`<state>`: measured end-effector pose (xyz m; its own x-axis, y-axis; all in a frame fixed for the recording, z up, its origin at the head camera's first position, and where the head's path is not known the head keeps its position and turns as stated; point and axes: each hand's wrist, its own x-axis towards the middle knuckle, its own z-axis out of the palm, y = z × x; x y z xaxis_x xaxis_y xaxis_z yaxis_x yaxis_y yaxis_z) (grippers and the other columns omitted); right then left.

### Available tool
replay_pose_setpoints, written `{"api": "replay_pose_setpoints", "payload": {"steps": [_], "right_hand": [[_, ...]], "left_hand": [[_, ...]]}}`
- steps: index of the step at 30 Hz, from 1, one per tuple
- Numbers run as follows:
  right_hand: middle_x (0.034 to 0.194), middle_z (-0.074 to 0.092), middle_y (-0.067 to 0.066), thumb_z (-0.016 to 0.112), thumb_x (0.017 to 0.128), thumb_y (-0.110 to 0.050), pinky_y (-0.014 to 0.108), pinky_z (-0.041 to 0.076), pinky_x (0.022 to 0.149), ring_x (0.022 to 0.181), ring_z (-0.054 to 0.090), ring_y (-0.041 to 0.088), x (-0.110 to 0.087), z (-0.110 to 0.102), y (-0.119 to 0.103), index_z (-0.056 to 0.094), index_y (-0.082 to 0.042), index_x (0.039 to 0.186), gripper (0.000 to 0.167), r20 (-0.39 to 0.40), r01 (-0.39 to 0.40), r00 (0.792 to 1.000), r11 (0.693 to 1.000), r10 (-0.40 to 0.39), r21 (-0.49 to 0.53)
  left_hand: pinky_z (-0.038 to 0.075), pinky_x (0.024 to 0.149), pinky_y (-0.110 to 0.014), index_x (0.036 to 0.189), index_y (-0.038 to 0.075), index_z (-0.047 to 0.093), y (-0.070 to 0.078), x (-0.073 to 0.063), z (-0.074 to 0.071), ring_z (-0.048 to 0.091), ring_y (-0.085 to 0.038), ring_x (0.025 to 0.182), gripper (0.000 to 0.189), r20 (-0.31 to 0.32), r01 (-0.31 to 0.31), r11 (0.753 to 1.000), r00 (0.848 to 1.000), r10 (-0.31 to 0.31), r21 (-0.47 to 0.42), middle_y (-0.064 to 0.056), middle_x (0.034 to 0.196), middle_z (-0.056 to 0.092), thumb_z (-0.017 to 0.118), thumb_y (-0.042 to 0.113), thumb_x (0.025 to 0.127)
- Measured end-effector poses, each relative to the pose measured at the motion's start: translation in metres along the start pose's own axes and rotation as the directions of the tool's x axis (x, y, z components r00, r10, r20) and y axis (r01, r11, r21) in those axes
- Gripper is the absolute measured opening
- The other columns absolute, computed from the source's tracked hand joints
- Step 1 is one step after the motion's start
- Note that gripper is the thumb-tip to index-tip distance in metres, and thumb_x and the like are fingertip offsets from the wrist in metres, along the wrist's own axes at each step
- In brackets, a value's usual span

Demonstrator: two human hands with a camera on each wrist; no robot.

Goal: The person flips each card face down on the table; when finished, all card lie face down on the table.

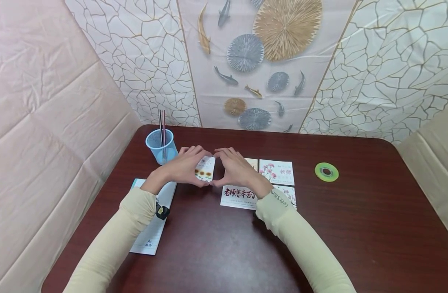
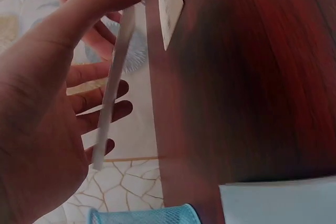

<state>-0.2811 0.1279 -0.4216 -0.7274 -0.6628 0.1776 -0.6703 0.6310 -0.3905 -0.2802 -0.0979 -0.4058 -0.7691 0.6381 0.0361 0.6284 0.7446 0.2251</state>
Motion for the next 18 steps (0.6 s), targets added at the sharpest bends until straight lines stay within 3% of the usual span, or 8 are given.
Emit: {"api": "replay_pose_setpoints", "payload": {"steps": [5, 9, 14, 18], "right_hand": [[0.145, 0.043, 0.012, 0.081, 0.070, -0.058, 0.050, 0.028, 0.108, 0.130, 0.037, 0.028, -0.003, 0.001, 0.000, 0.048, -0.003, 0.138, 0.093, -0.014, -0.015, 1.000, 1.000, 0.015, -0.004], [0.145, 0.043, 0.011, 0.081, 0.070, -0.059, 0.051, 0.029, 0.107, 0.131, 0.037, 0.028, -0.009, 0.001, 0.005, 0.042, -0.005, 0.143, 0.100, -0.017, -0.044, 0.999, 0.999, 0.045, 0.020], [0.142, 0.045, 0.010, 0.080, 0.072, -0.058, 0.050, 0.030, 0.106, 0.128, 0.039, 0.028, -0.013, 0.003, 0.010, 0.040, -0.007, 0.144, 0.097, 0.002, -0.060, 0.998, 0.998, 0.060, 0.037], [0.141, 0.045, 0.011, 0.080, 0.073, -0.058, 0.048, 0.029, 0.107, 0.127, 0.039, 0.028, -0.013, 0.006, 0.011, 0.041, -0.006, 0.143, 0.096, 0.009, -0.057, 0.998, 0.998, 0.056, 0.039]], "left_hand": [[0.028, 0.093, -0.045, 0.132, 0.014, 0.051, 0.001, 0.003, 0.000, 0.039, -0.016, 0.108, 0.085, -0.028, -0.023, 1.000, 0.999, 0.023, 0.019, 0.001, 0.122, 0.047, 0.078, 0.060, 0.066], [0.027, 0.090, -0.042, 0.140, 0.017, 0.049, -0.003, -0.001, -0.002, 0.036, -0.016, 0.113, 0.089, -0.031, -0.010, 0.999, 0.999, 0.009, -0.035, 0.001, 0.126, 0.042, 0.078, 0.059, 0.066], [0.026, 0.089, -0.043, 0.143, 0.024, 0.044, -0.008, -0.007, -0.009, 0.035, -0.017, 0.116, 0.086, -0.050, -0.010, 0.982, 0.999, 0.000, -0.187, 0.002, 0.130, 0.041, 0.079, 0.049, 0.069], [0.024, 0.096, -0.048, 0.143, 0.022, 0.038, -0.011, -0.013, -0.020, 0.039, -0.015, 0.121, 0.085, -0.103, -0.058, 0.933, 0.994, 0.023, -0.356, 0.004, 0.137, 0.045, 0.080, 0.040, 0.073]]}}
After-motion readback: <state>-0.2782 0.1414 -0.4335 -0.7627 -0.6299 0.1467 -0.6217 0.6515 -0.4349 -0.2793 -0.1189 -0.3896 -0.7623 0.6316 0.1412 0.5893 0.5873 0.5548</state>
